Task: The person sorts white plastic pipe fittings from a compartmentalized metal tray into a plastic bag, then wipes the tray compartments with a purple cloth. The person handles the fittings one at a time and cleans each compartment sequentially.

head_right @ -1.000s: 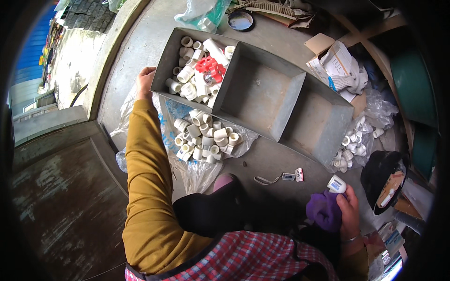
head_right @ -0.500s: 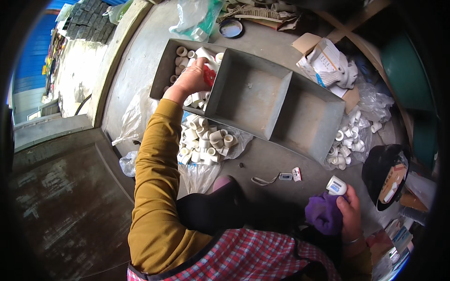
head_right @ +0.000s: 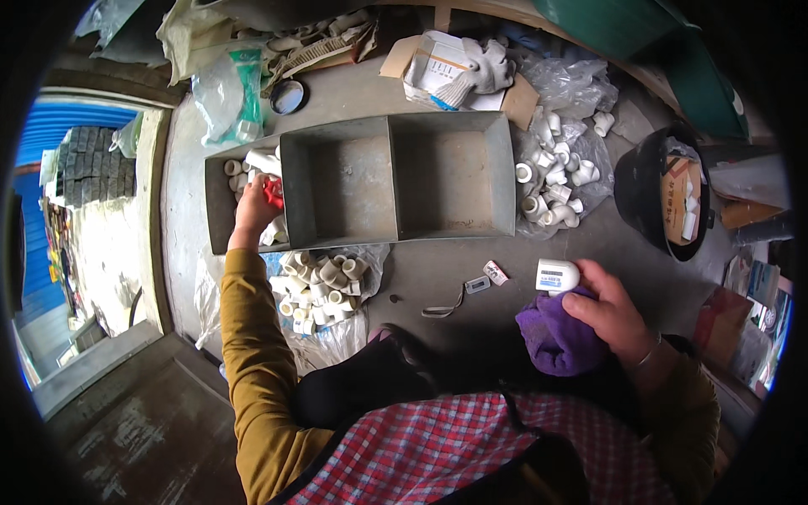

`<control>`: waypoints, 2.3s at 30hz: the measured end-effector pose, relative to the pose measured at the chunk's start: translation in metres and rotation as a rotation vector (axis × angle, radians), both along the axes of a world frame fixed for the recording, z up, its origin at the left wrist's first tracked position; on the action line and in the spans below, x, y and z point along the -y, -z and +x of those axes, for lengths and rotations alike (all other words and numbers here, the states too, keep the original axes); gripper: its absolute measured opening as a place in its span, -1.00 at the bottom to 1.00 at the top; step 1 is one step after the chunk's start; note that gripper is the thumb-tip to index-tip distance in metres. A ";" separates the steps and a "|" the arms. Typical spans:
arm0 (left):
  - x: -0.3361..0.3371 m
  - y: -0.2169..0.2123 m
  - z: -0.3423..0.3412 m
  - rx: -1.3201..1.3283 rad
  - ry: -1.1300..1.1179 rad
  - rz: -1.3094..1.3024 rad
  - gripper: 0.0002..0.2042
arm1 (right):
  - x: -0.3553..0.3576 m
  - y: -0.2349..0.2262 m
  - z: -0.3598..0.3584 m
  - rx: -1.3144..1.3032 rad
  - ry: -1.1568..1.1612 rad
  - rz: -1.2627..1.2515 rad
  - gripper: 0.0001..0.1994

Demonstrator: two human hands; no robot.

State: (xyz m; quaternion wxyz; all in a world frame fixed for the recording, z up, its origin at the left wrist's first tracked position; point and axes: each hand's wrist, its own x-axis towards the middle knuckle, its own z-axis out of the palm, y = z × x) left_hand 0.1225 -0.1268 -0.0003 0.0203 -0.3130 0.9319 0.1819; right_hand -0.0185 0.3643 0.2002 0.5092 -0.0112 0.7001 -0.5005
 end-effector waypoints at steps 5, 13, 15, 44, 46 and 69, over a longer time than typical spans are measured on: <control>0.015 -0.006 0.020 -0.167 -0.131 0.034 -0.38 | -0.007 0.000 0.002 0.010 0.033 -0.009 -0.58; -0.028 -0.062 0.047 -0.553 -0.274 -0.415 -0.59 | 0.005 0.019 -0.007 -0.086 -0.121 -0.001 -0.58; -0.017 -0.054 0.073 -0.560 -0.436 -0.612 -0.52 | 0.017 0.027 -0.014 -0.222 -0.191 -0.026 -0.57; -0.005 -0.017 0.064 -0.749 -0.884 0.641 -0.93 | 0.050 0.109 -0.003 -1.076 -0.713 0.226 -0.68; 0.002 -0.008 0.061 -0.771 -0.793 0.628 -0.93 | 0.045 0.112 -0.004 -1.109 -0.687 0.249 -0.69; -0.034 -0.161 0.005 -1.067 -0.658 0.778 -0.62 | 0.014 -0.012 -0.018 -0.160 -0.108 -0.033 -0.59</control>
